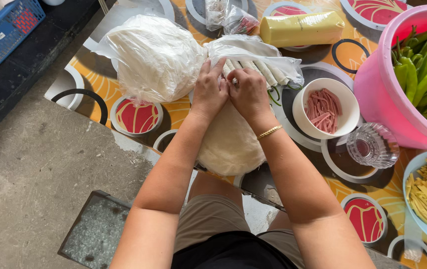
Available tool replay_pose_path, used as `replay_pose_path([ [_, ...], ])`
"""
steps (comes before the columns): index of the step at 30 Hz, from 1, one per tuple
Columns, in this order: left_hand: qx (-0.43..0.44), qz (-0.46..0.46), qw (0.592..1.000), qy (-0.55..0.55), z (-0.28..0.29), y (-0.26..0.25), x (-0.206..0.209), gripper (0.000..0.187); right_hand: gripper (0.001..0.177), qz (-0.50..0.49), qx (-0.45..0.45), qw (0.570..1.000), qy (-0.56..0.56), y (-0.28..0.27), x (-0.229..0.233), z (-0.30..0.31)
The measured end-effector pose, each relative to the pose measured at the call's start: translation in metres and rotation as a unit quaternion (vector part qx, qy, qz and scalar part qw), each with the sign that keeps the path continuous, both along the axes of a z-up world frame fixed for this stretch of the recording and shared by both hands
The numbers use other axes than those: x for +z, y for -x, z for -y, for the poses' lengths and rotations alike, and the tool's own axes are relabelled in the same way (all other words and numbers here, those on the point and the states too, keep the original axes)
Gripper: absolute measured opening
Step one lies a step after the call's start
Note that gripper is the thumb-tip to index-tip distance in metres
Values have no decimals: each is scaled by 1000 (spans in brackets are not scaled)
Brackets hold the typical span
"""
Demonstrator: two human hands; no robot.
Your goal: The person prepares food by wrapping ingredients into thin sheets of dough, including a long green pepper, meat slices, and yellow strips, then rolling the dough into a cylinder.
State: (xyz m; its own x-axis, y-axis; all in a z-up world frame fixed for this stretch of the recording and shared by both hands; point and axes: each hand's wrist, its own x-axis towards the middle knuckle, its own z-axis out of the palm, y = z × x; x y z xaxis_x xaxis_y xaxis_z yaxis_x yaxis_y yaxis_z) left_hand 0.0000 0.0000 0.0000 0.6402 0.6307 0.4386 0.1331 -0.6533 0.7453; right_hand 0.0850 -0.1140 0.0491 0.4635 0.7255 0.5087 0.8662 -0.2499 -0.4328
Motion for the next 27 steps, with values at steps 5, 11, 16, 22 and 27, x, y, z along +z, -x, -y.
replay_pose_path([
  [5, -32, 20, 999, 13, 11, 19, 27, 56, 9, 7, 45, 999, -15, -6, 3, 8],
  [11, -52, 34, 993, 105, 21, 74, 64, 40, 10, 69, 61, 995, -26, 11, 21, 26],
  [16, 34, -70, 994, 71, 22, 138, 52, 29, 15, -107, 169, 979, 30, 76, 31, 74],
  [22, 18, -33, 980, 194, 43, 164, 49, 26, 19, -92, 151, 984, 10, 124, 21, 88],
  [27, 52, 43, 989, 134, 66, 172, 52, 24, 15, -196, 112, 974, 34, 118, 13, 91],
])
